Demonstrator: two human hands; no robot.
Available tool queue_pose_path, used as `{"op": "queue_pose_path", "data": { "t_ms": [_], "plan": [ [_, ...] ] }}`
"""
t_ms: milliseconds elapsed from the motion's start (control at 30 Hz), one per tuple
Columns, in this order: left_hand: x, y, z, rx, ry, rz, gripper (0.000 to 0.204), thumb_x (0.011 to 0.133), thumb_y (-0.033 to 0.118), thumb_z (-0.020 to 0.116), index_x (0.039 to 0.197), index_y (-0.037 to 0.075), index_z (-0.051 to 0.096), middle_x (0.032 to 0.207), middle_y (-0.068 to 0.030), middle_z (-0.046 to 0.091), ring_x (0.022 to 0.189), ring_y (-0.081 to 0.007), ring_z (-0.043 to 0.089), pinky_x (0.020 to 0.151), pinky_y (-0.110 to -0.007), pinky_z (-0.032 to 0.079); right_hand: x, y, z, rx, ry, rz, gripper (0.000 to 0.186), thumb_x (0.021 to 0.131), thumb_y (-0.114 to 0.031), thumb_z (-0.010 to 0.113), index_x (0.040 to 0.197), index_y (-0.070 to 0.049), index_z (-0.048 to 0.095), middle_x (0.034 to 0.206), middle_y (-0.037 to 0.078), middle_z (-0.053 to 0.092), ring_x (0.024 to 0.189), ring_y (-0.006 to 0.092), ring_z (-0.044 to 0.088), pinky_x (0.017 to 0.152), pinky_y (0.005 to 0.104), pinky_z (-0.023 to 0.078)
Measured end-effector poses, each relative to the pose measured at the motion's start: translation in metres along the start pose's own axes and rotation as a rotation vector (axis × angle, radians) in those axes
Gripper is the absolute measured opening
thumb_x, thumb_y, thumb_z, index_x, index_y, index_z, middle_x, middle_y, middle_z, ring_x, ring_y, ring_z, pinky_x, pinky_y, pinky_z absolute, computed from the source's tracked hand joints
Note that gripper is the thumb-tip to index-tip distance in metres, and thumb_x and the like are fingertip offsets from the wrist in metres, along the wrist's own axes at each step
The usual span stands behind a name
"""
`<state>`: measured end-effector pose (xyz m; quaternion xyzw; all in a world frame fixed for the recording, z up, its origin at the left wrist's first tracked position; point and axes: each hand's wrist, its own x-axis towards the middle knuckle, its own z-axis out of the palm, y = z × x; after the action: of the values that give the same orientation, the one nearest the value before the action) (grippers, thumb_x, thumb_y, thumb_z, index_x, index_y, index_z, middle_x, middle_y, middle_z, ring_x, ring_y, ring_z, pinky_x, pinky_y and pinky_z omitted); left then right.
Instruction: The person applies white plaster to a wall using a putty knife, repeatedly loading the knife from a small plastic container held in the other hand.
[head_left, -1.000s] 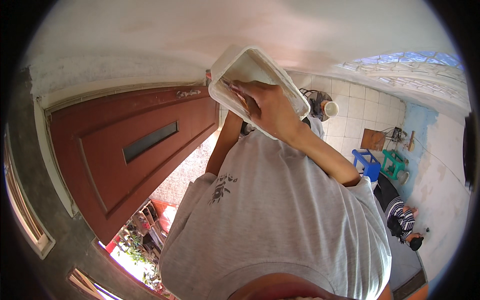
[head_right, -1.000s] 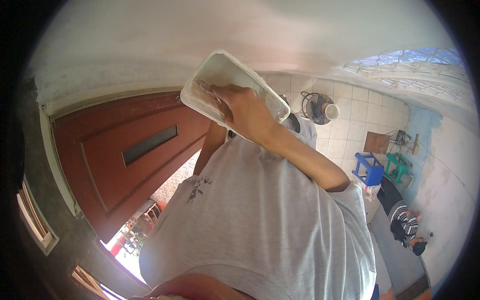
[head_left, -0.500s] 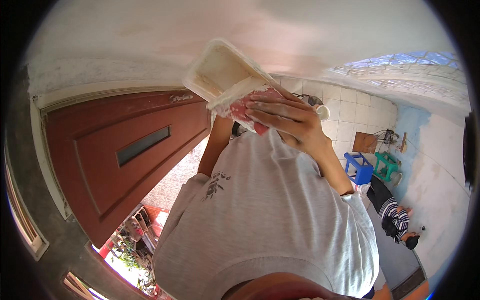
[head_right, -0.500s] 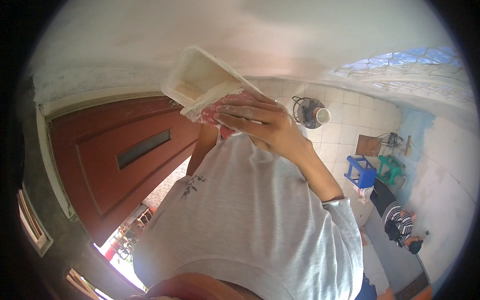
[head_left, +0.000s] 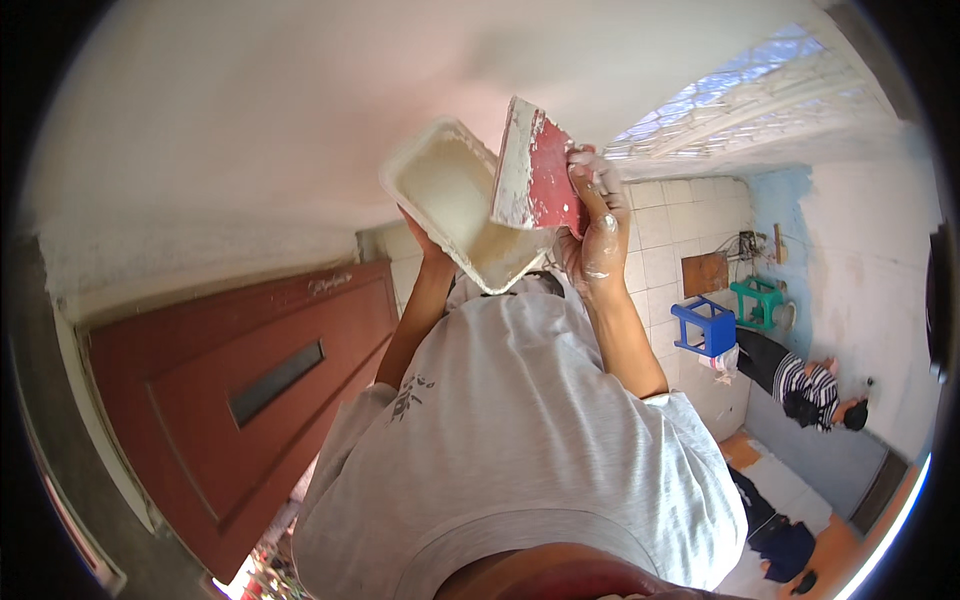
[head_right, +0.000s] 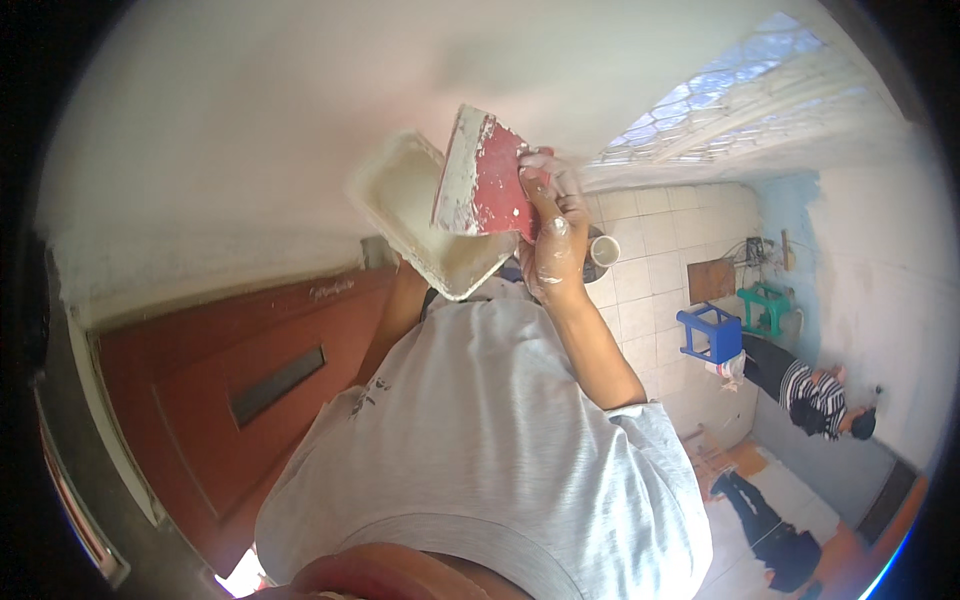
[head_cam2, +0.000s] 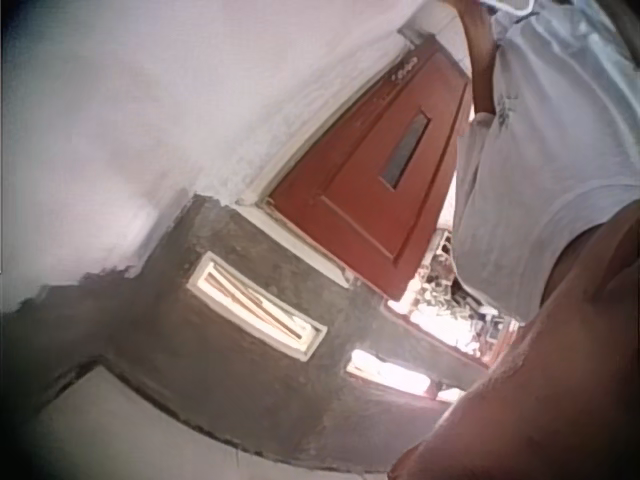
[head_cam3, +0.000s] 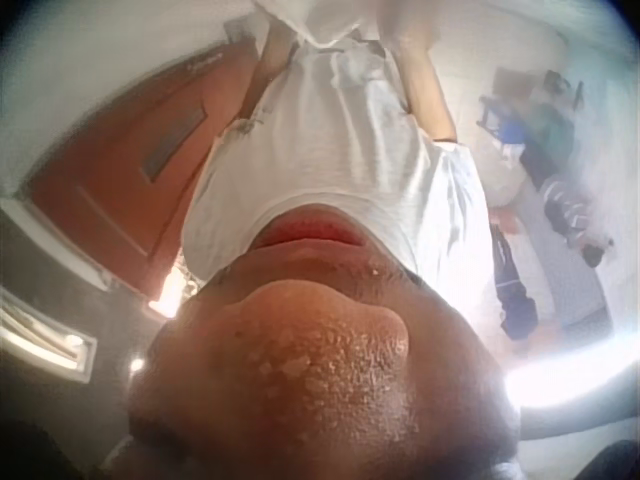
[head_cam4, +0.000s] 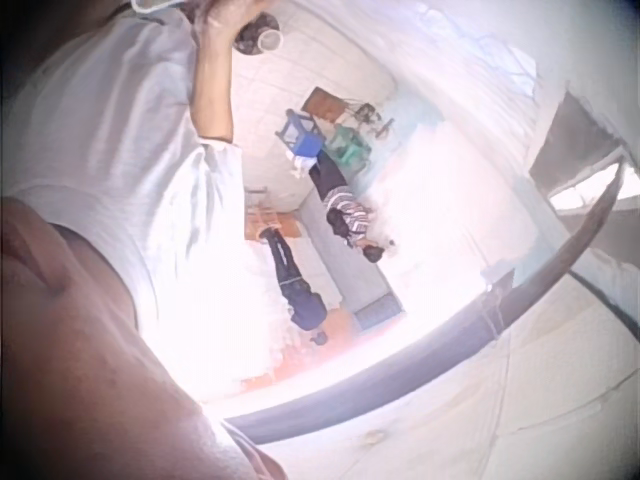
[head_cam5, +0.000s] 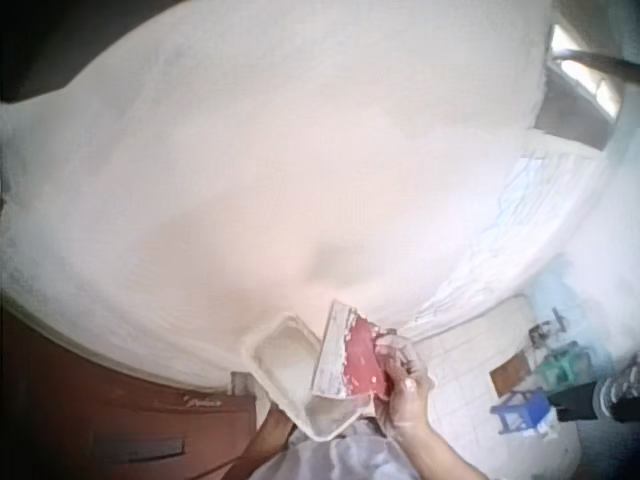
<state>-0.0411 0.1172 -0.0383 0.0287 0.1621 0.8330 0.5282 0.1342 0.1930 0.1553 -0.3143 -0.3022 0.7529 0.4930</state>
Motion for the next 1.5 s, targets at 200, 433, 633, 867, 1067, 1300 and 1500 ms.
{"op": "queue_pose_path", "data": {
  "t_ms": [200,433,633,867,1067,1300,1500],
  "plan": [
    [0.014,-0.011,0.004,-0.039,-0.004,-0.136,0.074,0.1,0.07,0.034,0.153,0.018,0.04,0.149,-0.0043,0.05,0.135,-0.0261,0.05,0.115,-0.046,0.041,-0.008,-0.012,-0.015,0.586,-0.2,0.15,0.053,0.098,-0.019,0.041,0.14,0.013,0.035,0.147,0.036,0.045,0.136,0.0373,0.052,0.109,0.0423,0.052],
    [0.028,-0.012,0.014,0.096,0.014,-0.078,0.065,0.105,0.062,0.034,0.151,0.017,0.041,0.144,-0.005,0.052,0.13,-0.0246,0.053,0.113,-0.044,0.043,-0.01,-0.01,-0.003,0.594,0.219,0.306,0.034,0.105,-0.032,0.057,0.092,-0.001,0.065,0.102,0.018,0.074,0.088,0.0206,0.075,0.061,0.0193,0.061],
    [0.025,-0.013,0.026,0.144,-0.054,-0.125,0.065,0.105,0.062,0.032,0.152,0.017,0.039,0.145,-0.0055,0.05,0.131,-0.025,0.052,0.112,-0.045,0.044,-0.02,0.0,-0.031,0.541,-0.155,0.444,0.071,0.108,-0.049,0.045,0.043,-0.021,0.036,0.036,-0.005,0.03,0.032,0.0105,0.035,0.035,0.023,0.032],
    [0.021,-0.001,0.034,0.139,-0.147,-0.121,0.066,0.105,0.063,0.029,0.153,0.017,0.037,0.147,-0.0062,0.048,0.132,-0.0254,0.051,0.112,-0.046,0.045,-0.025,-0.031,-0.008,0.28,-0.251,0.268,0.044,0.1,-0.047,0.063,0.074,-0.011,0.059,0.069,0.002,0.058,0.071,0.0152,0.062,0.066,0.0288,0.051],
    [0.031,-0.007,0.017,0.139,-0.232,-0.122,0.067,0.106,0.063,0.027,0.154,0.018,0.035,0.149,-0.0068,0.046,0.133,-0.0258,0.05,0.111,-0.047,0.046,0.021,-0.109,0.012,0.234,-0.116,-0.333,0.042,0.101,-0.017,0.061,0.138,-0.003,0.049,0.128,0.01,0.064,0.114,0.0239,0.065,0.099,0.0392,0.056],
    [0.016,-0.004,0.02,0.134,-0.248,-0.157,0.067,0.106,0.064,0.026,0.154,0.018,0.034,0.149,-0.007,0.046,0.133,-0.026,0.05,0.111,-0.047,0.046,0.088,-0.262,0.072,0.096,-0.283,-0.658,0.041,0.11,-0.026,0.045,0.147,-0.01,0.045,0.127,0.004,0.062,0.115,0.0202,0.062,0.101,0.0372,0.051],
    [-0.014,0.032,0.01,0.14,-0.207,-0.133,0.067,0.106,0.063,0.027,0.154,0.018,0.035,0.148,-0.007,0.046,0.132,-0.0262,0.05,0.11,-0.046,0.045,0.112,-0.455,0.169,-0.862,0.475,-1.782,0.026,0.098,-0.027,0.061,0.116,-0.009,0.066,0.095,0.011,0.072,0.084,0.029,0.07,0.075,0.0391,0.054]
  ]
}}
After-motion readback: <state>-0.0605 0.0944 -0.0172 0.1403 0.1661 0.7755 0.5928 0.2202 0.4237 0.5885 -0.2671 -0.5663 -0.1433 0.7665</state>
